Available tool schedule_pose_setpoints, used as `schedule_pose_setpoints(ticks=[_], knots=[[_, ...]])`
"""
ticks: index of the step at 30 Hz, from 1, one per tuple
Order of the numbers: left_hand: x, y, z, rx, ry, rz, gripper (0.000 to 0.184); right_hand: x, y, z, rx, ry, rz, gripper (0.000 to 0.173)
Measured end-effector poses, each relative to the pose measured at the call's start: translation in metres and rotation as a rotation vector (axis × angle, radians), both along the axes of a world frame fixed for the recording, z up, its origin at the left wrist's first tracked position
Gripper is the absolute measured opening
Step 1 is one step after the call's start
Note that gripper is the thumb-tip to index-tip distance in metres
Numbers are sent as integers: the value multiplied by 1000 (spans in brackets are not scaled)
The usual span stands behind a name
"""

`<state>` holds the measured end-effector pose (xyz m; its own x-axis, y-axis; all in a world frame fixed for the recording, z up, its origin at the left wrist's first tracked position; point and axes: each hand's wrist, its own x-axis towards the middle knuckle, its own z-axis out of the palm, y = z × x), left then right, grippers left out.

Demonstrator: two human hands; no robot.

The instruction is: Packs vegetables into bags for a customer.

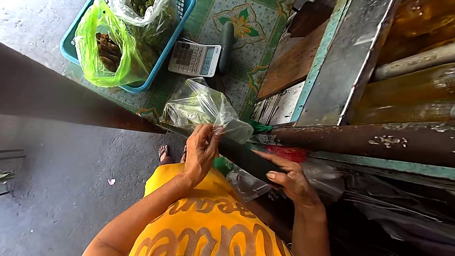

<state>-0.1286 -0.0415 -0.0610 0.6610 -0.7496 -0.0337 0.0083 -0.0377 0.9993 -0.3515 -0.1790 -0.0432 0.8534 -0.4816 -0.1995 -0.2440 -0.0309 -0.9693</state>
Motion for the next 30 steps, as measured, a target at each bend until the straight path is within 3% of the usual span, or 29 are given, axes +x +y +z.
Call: schedule_pose_setpoints(ticks=[3,7,11,14,16,20,22,24,28,30], knots=[[-6,-3,12,-84,-136,-91,15,40,2,-4,-143,-8,81,58],[-14,-11,23,-113,-274,-113,8,92,15,-17,-412,-15,143,44],[-3,-13,34,-126,-273,-54,10,121,35,-12,-477,54,193,27],[-1,-13,35,-104,-275,-18,14,135,52,-4,-608,179,250,26],[8,-10,35,-35,-180,-4,20,140,54,-2,-673,225,329,29],[38,-3,42,-25,234,67,20,138,47,0,-778,201,431,44],[39,-2,46,-60,379,98,17,130,52,-10,-819,56,281,35],[34,-3,45,-64,320,62,16,121,58,-19,-867,11,108,27],[29,-8,37,-35,-71,-4,20,103,70,-29,-920,228,-31,46],[30,-8,36,-16,-35,-38,22,97,75,-32,-922,318,-51,52]])
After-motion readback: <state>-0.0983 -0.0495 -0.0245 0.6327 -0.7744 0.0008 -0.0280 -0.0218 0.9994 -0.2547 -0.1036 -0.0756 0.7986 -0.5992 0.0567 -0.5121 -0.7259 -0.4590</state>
